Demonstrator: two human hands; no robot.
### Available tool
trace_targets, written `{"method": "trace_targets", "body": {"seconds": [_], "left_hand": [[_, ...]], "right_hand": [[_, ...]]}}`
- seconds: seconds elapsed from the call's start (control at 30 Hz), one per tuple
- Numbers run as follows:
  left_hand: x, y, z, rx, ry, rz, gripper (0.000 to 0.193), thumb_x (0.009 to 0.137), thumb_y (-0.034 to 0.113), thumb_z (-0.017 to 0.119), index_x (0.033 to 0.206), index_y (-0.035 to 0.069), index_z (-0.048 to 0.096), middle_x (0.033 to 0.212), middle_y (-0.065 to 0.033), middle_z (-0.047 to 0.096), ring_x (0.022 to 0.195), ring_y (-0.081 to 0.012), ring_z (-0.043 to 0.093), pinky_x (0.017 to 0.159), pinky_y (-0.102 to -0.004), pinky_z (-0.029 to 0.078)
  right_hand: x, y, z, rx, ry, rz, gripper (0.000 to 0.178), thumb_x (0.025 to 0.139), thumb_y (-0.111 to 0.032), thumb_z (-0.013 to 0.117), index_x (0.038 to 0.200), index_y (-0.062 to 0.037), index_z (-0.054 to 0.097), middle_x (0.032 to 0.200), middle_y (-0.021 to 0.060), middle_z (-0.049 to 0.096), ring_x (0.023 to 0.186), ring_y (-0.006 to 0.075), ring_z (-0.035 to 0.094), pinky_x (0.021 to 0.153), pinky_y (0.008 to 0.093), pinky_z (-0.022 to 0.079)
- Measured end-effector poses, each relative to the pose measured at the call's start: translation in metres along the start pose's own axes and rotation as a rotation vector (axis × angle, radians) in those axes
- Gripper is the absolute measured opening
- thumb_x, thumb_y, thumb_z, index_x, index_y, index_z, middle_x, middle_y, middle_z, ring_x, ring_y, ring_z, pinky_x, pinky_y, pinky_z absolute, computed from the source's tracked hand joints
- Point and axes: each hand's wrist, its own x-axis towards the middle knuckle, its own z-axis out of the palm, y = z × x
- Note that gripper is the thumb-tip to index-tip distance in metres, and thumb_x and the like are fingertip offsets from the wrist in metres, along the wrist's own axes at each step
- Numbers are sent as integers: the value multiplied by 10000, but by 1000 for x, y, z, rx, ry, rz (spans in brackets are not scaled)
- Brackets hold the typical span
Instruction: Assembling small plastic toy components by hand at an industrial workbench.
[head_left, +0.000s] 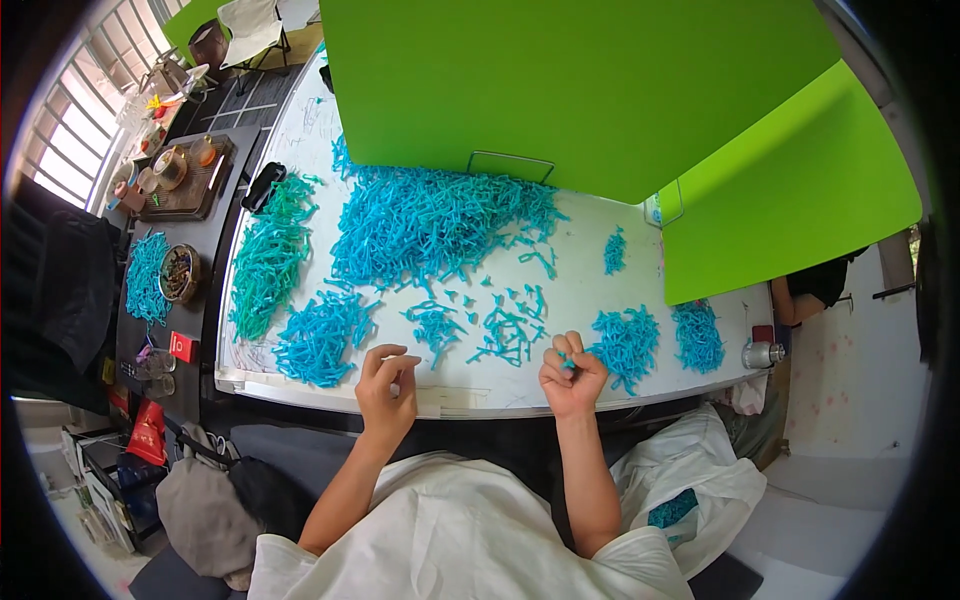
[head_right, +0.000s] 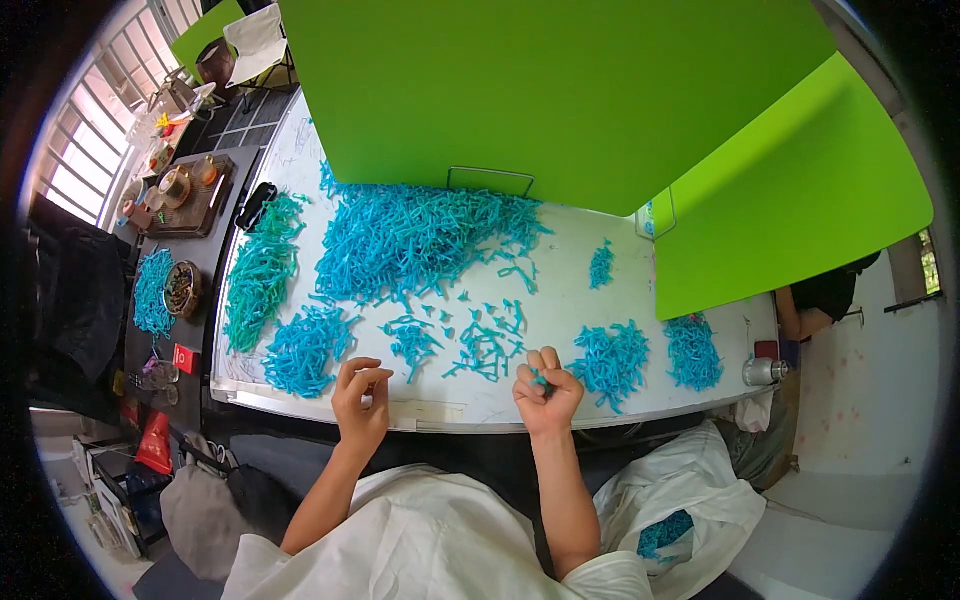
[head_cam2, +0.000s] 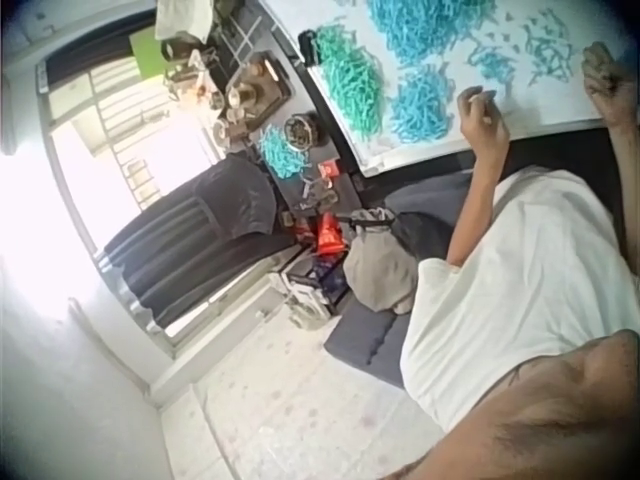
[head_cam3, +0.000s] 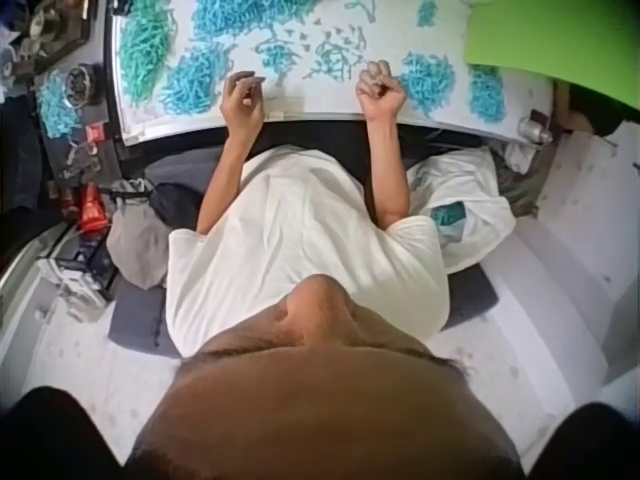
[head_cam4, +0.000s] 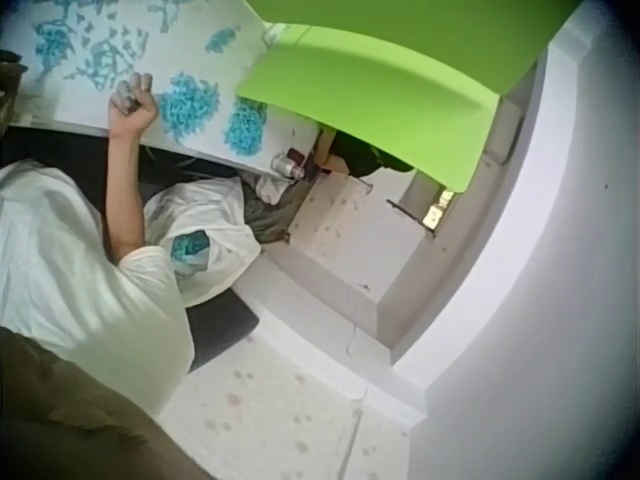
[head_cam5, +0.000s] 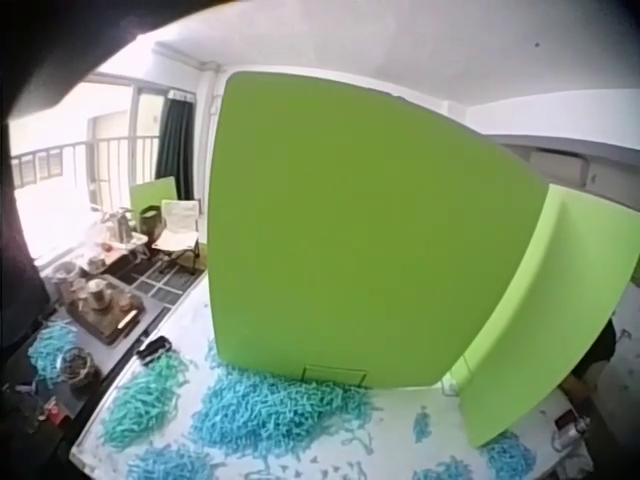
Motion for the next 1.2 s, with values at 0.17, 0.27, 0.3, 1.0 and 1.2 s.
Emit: {"method": "trace_targets", "body": {"seconds": [0.17,0.27,0.3,1.0,1.2], "left_hand": [[-2,-1,0,-32,-9,-11,220,841,-149,649,932,35,728,1061,-101,658,780,-159,655,624,-249,525],[-4,-4,4,-51,-12,5,218,835,-151,642,920,31,727,1054,-103,660,776,-157,652,616,-253,516],[-6,-5,4,-44,-22,-6,218,831,-153,639,914,29,727,1053,-103,661,773,-154,649,614,-253,511],[-12,-22,7,-37,11,57,236,796,-163,621,875,36,719,1018,-77,669,625,-86,543,513,-235,369],[-11,-19,6,-40,7,49,239,798,-163,619,877,39,719,1017,-76,670,588,-79,517,497,-240,352]], "right_hand": [[2,4,12,112,-29,2,147,762,46,594,880,-35,558,954,76,575,599,122,484,443,223,398],[1,2,17,116,254,85,166,844,-7,626,1010,-6,624,1085,117,637,638,123,528,449,214,416],[3,2,18,115,255,84,166,844,-7,626,1010,-6,624,1085,117,637,638,123,528,449,214,416],[73,24,30,-2290,184,-327,175,790,-149,812,934,-69,751,905,150,730,804,314,696,714,396,524],[70,5,31,-1616,411,-159,177,837,-162,759,924,-20,698,826,83,680,644,181,580,540,281,430]]}}
